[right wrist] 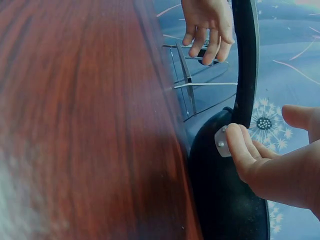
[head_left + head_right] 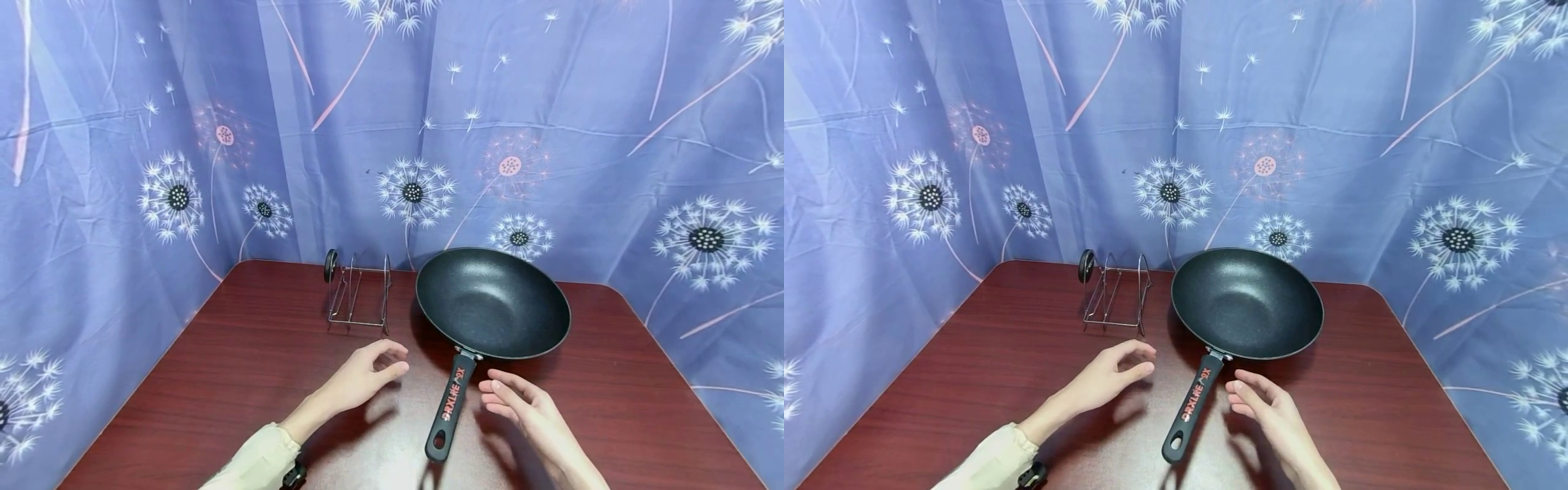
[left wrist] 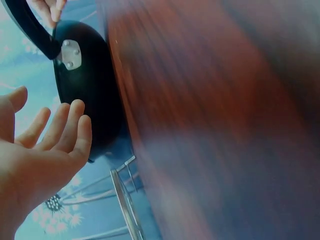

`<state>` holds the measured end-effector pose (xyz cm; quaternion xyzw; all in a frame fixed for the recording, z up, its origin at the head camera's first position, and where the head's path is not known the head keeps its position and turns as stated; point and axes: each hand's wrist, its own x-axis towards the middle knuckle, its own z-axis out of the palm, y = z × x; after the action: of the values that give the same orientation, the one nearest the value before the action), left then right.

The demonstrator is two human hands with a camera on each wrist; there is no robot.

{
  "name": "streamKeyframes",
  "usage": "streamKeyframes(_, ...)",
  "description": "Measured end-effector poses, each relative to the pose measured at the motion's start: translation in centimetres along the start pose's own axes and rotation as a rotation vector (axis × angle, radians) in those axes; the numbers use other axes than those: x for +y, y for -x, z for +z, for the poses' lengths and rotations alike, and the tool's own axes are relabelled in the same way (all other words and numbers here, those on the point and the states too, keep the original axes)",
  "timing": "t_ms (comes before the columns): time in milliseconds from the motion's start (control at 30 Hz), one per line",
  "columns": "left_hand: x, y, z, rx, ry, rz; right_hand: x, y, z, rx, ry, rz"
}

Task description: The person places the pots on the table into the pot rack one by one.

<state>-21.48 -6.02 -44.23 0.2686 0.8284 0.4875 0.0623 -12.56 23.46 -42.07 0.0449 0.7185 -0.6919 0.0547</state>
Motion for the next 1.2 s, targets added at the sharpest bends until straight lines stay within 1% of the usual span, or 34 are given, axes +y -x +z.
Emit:
streamKeyframes(133,0.7,0.1,0.5,-0.029,0.036,-0.017,0.1,-0.1,0.0,-0.029,-0.045,0.005)
streamKeyframes(300,1.7,0.3,0.8,-0.036,0.070,-0.019,0.0,-0.3,-0.1,-0.069,-0.092,0.026)
streamKeyframes(433,2.2,0.4,1.0,-0.053,0.096,-0.026,0.0,-0.4,0.0,-0.100,-0.115,0.041)
streamKeyframes(667,2.8,0.9,1.6,-0.086,0.141,-0.025,0.0,-0.8,0.4,-0.124,-0.171,0.031)
streamKeyframes(800,3.3,1.3,2.3,-0.108,0.209,-0.035,0.1,-1.0,0.8,-0.131,-0.210,0.036)
streamKeyframes(933,4.0,1.8,3.1,-0.128,0.304,-0.075,0.1,-1.3,1.3,-0.121,-0.231,0.072)
streamKeyframes(1067,4.6,2.3,3.7,-0.157,0.392,-0.132,0.2,-1.7,2.0,-0.119,-0.243,0.106)
streamKeyframes(1200,4.9,2.5,4.3,-0.177,0.449,-0.191,0.3,-1.9,2.6,-0.126,-0.249,0.118)
